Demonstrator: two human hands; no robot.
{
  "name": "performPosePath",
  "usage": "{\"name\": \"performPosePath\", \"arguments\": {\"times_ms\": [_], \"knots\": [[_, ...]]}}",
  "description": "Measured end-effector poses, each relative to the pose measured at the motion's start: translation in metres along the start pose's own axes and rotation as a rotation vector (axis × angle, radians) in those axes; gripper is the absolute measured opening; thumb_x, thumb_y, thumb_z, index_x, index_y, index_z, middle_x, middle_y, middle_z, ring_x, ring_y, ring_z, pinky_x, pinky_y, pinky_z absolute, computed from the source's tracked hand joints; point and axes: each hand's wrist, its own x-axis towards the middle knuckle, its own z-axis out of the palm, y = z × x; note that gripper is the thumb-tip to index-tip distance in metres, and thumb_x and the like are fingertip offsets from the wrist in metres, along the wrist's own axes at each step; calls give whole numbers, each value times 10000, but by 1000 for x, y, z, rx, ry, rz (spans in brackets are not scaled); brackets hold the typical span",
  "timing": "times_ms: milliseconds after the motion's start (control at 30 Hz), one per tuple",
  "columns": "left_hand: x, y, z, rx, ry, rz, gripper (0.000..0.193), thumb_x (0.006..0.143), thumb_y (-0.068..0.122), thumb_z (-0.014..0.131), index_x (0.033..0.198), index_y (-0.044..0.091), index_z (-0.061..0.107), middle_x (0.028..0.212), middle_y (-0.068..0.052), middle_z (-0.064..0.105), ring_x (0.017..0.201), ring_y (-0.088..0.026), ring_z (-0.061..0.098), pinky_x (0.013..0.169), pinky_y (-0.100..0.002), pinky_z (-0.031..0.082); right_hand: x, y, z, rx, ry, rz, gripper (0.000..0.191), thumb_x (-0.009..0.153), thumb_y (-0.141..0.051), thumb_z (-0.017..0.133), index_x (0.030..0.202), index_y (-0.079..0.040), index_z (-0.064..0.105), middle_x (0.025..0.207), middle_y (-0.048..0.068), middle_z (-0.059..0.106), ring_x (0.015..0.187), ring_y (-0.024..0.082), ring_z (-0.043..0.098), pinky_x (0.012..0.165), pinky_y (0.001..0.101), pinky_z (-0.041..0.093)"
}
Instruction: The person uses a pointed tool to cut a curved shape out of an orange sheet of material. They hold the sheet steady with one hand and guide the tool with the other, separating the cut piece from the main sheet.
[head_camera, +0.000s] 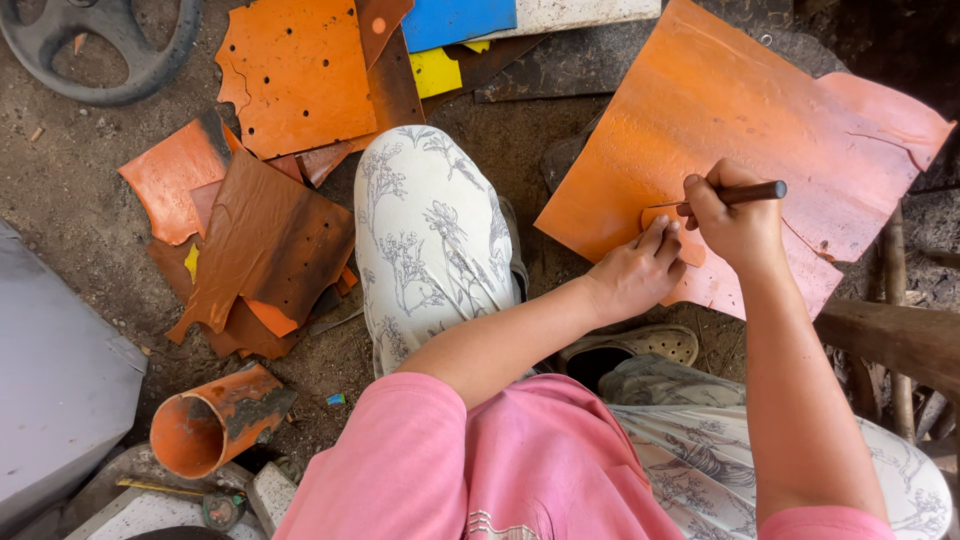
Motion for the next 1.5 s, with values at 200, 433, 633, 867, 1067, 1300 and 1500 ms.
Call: {"name": "performPosePath", "arguments": {"times_ms": [200,433,633,867,1067,1300,1500], "knots": [[1,0,-1,-16,32,-15,271,872,141,612,1057,-32,709,1201,-279,626,1235,-448,609,865,-397,632,1,1,3,-11,-5,22,290,1047,-102,667,792,-8,565,717,74,654,679,133,691,569,278,531],[0,-1,-3,6,4,-11,230,888,150,612,1020,-16,701,1218,-267,639,1242,-433,625,901,-382,635,4,10,-3,-38,-35,7,282,1047,-99,675,802,-17,563,706,78,639,708,138,709,562,277,535],[2,-1,-5,31,16,2,280,880,134,601,1077,-34,708,1242,-292,645,1214,-444,626,879,-379,625,5,17,-21,-27,2,8,316,1065,-103,667,789,-6,549,727,90,651,661,145,669,535,284,511],[5,-4,-8,32,-9,32,278,863,137,605,1054,-32,713,1255,-297,646,1217,-447,625,913,-364,608,-4,29,-27,17,78,-35,303,1082,-92,651,817,-11,528,741,104,647,687,149,681,560,285,531],[5,-5,-8,11,-7,51,286,862,136,608,1057,-44,717,1244,-286,659,1223,-429,628,1002,-374,570,-31,38,-34,85,230,-81,252,1104,-55,617,871,-7,537,806,113,678,762,162,734,611,300,595],[7,-5,-9,-23,6,51,235,859,97,629,1022,-41,727,1231,-302,659,1206,-443,637,974,-390,574,-41,38,-3,33,292,-182,273,1081,-46,648,839,18,538,797,155,690,777,195,753,607,312,616],[5,-4,-7,-13,13,60,245,861,88,642,1049,-44,726,1238,-301,655,1215,-438,638,920,-377,610,-49,21,-6,-74,265,-126,277,1050,-55,642,797,15,556,750,148,702,715,161,740,571,301,580]]}}
